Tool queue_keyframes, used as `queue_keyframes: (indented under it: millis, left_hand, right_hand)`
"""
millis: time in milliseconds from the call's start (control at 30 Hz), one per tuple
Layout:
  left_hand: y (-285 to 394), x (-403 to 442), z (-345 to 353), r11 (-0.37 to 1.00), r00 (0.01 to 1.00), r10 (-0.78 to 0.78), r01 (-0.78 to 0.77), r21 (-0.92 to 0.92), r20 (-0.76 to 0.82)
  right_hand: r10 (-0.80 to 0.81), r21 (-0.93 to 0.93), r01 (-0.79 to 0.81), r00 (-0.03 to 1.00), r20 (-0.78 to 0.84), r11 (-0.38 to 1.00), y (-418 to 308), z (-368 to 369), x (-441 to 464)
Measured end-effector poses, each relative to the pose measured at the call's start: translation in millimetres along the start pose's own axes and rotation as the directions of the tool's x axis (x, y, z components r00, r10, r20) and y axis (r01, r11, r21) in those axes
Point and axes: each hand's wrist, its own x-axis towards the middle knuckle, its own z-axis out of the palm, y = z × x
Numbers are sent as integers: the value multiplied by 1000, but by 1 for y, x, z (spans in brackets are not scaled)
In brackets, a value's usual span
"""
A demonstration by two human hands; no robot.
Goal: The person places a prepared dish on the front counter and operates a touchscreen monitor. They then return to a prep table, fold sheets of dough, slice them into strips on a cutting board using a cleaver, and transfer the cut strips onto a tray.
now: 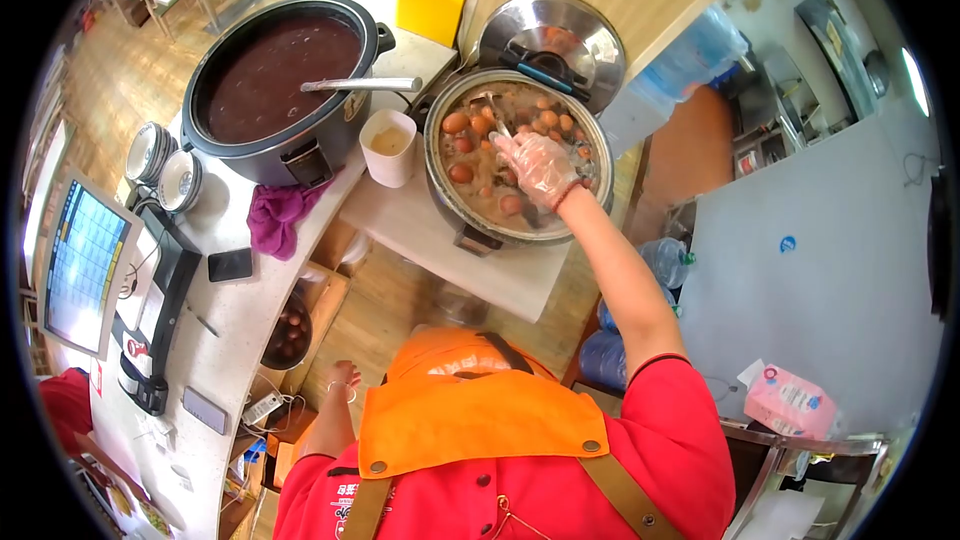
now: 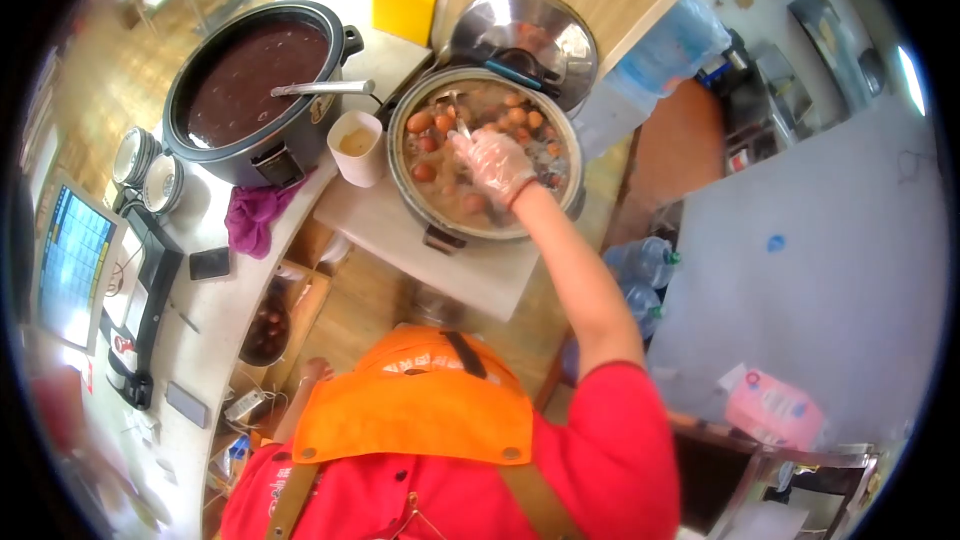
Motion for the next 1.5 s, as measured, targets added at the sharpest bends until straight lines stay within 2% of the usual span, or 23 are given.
queue_keyframes:
  millis: [100, 200, 233, 333, 467, 500, 600, 633, 733, 767, 867, 967, 1067, 1167, 1267, 1300, 1367, 1433, 1500]
  left_hand:
    - [4, 13, 11, 999, 999, -1, -1, 39, 37]
    - [10, 16, 22, 999, 999, 8, -10, 46, 51]
    - [16, 3, 31, 999, 999, 21, -22, 43, 28]
    - [26, -2, 47, 995, 998, 54, -55, 83, 18]
    - [29, 3, 55, 989, 995, 95, -98, 115, 34]
    - [31, 1, 58, 986, 995, 101, -104, 132, 26]
    - [37, -6, 63, 980, 995, 99, -100, 173, 15]
    - [39, -6, 63, 980, 996, 83, -85, 181, 19]
    - [39, -5, 69, 980, 998, 56, -60, 191, 28]
    - [38, -3, 71, 980, 998, 50, -55, 193, 30]
    - [37, -4, 74, 985, 998, 44, -51, 167, 49]
    - [36, 1, 71, 983, 997, 48, -58, 173, 65]
    - [38, 1, 70, 980, 994, 52, -70, 184, 97]
    - [40, 6, 74, 997, 994, 33, -40, 63, 104]
    - [46, -8, 88, 980, 993, 86, -100, 174, 85]
    - [49, -4, 87, 999, 986, -16, 21, -26, 169]
    - [53, 11, 82, 876, 912, -155, 305, -374, 381]
    - [57, 2, 91, 982, 971, -60, 99, -159, 230]
    - [63, -10, 98, 998, 989, 35, -42, 49, 143]
  right_hand:
    - [-72, -91, 85, 987, 142, 992, 1, -10, -12]
    - [-288, -198, 299, 954, 84, 934, 8, -6, -23]
    - [-368, -157, 360, 930, -22, 920, 7, -14, -25]
    - [-339, -72, 341, 940, 43, 937, 8, -21, -43]
    - [-310, -144, 313, 950, 45, 939, 14, -31, -72]
    - [-218, -182, 249, 960, 174, 951, 15, -33, -83]
    - [-234, -223, 248, 968, 89, 943, 21, -47, -106]
    - [-180, -206, 212, 970, 164, 955, 19, -61, -109]
    - [-133, -163, 152, 984, 119, 975, 25, -77, -126]
    - [-151, -90, 156, 987, 54, 984, 23, -93, -132]
    - [57, 12, -58, 997, 60, 998, 11, -119, -159]
    - [130, 199, -127, 992, -2, 972, -3, -125, -186]
    - [142, 214, -143, 990, 22, 966, -18, -112, -203]
    - [139, 247, -138, 990, 12, 959, -21, -87, -204]
    - [109, 267, -103, 994, -8, 958, -14, -62, -200]
    - [95, 278, -86, 995, -19, 957, -10, -56, -198]
    - [96, 279, -87, 995, -20, 956, -7, -49, -194]
    - [63, 239, -48, 997, -53, 970, -4, -46, -185]
    - [-7, 156, 25, 993, -117, 987, -2, -41, -171]
